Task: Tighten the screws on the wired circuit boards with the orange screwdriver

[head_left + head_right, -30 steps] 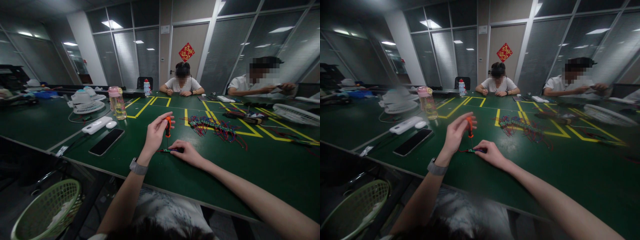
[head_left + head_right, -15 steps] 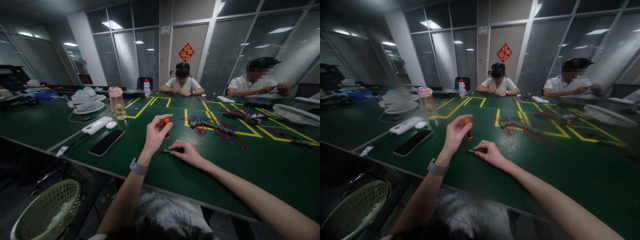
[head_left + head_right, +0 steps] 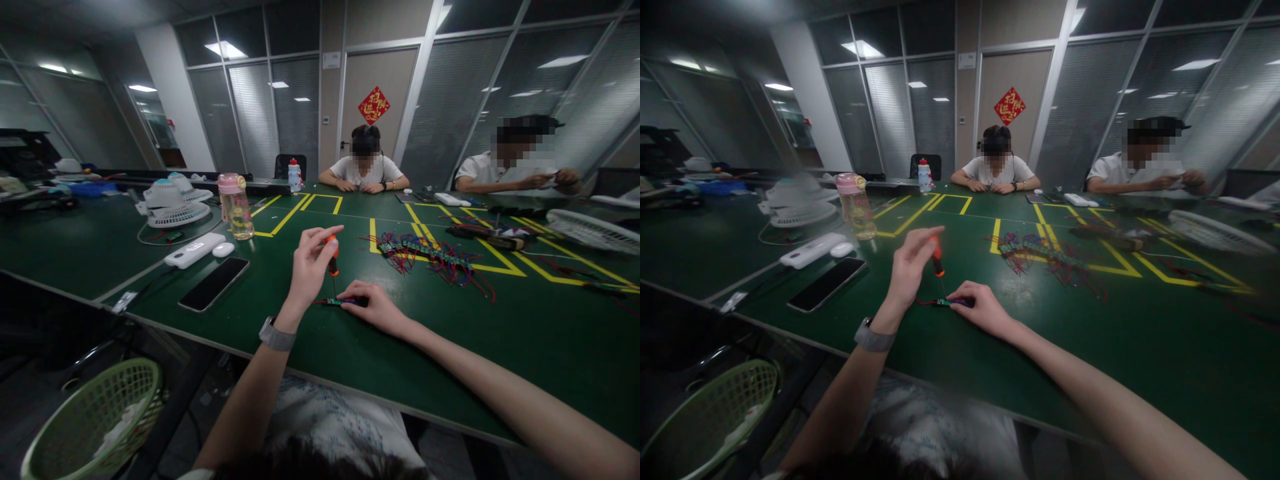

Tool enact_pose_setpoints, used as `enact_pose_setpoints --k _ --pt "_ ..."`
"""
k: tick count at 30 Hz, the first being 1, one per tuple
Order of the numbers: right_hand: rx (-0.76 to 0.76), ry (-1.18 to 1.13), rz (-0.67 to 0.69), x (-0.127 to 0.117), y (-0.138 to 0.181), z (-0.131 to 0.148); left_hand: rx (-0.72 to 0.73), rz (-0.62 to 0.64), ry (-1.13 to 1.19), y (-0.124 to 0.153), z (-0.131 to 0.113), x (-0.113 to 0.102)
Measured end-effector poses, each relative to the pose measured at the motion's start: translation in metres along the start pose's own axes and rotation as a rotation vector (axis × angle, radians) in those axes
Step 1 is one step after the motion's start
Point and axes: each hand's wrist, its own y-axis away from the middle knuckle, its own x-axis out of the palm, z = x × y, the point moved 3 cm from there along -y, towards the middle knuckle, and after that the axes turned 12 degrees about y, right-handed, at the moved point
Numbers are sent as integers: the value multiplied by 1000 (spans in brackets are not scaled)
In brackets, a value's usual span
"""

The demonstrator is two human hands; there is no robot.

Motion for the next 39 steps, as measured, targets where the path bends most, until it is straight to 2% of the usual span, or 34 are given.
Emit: enact_pose_setpoints --k 4,8,10,15,17,21,26,28,34,39 --pt "-1 11 0 0 0 0 -85 75 190 1 3 4" --pt "-11 32 -12 0 0 1 -12 11 13 1 -1 2" --pt "-18 46 -35 -1 0 3 14 21 -30 1 -3 2" --pt "-59 65 -79 -1 3 9 -89 122 201 1 2 7" --pt "-86 87 -53 0 5 10 -93 103 174 1 2 7" --pt "-129 141 -35 1 7 12 9 42 -15 2 -3 4" --pt "-131 149 -43 0 7 11 -69 91 135 2 1 6" --pt "-145 148 -48 0 7 12 -80 57 143 3 3 6" --pt "-219 167 -68 2 9 13 14 -35 36 2 3 3" --pt "-264 181 -94 1 10 13 -7 -101 26 1 2 0"
